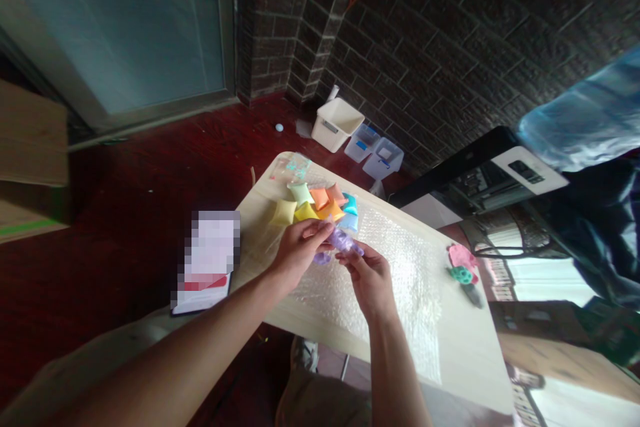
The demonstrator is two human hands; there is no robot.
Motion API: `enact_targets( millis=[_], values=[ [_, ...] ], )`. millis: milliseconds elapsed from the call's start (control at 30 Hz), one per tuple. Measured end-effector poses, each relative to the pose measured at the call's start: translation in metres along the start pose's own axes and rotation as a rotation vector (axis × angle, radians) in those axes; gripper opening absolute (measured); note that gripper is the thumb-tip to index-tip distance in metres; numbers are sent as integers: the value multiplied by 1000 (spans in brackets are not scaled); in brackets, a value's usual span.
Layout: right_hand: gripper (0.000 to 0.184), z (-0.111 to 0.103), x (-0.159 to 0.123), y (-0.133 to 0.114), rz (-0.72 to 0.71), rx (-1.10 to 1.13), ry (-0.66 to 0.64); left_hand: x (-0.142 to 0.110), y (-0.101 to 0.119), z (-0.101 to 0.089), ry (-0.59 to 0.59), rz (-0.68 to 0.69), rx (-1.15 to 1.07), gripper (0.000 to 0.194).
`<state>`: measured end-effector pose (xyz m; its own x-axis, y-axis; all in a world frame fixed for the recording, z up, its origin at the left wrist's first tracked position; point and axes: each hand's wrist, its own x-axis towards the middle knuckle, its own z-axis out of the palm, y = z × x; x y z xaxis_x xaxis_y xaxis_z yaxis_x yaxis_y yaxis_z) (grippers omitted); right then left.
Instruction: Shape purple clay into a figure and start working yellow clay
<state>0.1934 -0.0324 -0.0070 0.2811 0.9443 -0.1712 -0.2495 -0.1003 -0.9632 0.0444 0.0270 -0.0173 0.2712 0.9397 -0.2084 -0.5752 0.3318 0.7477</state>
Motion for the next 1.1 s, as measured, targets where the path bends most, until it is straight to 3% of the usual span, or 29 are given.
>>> enact_targets(
  millis=[300,700,900,1100],
  values=[
    [33,0,-12,-10,-25,-278,-34,4,-2,-2,38,-16,96,36],
    [37,-12,-5,-12,42,-181,35,5,-7,-4,1,77,242,33],
    [35,-9,-7,-12,18,-184,10,7,-4,-5,41,41,265,34],
    [32,-6,-8,-16,-141,-215,31,6,-5,0,82,-34,146,43]
  ],
)
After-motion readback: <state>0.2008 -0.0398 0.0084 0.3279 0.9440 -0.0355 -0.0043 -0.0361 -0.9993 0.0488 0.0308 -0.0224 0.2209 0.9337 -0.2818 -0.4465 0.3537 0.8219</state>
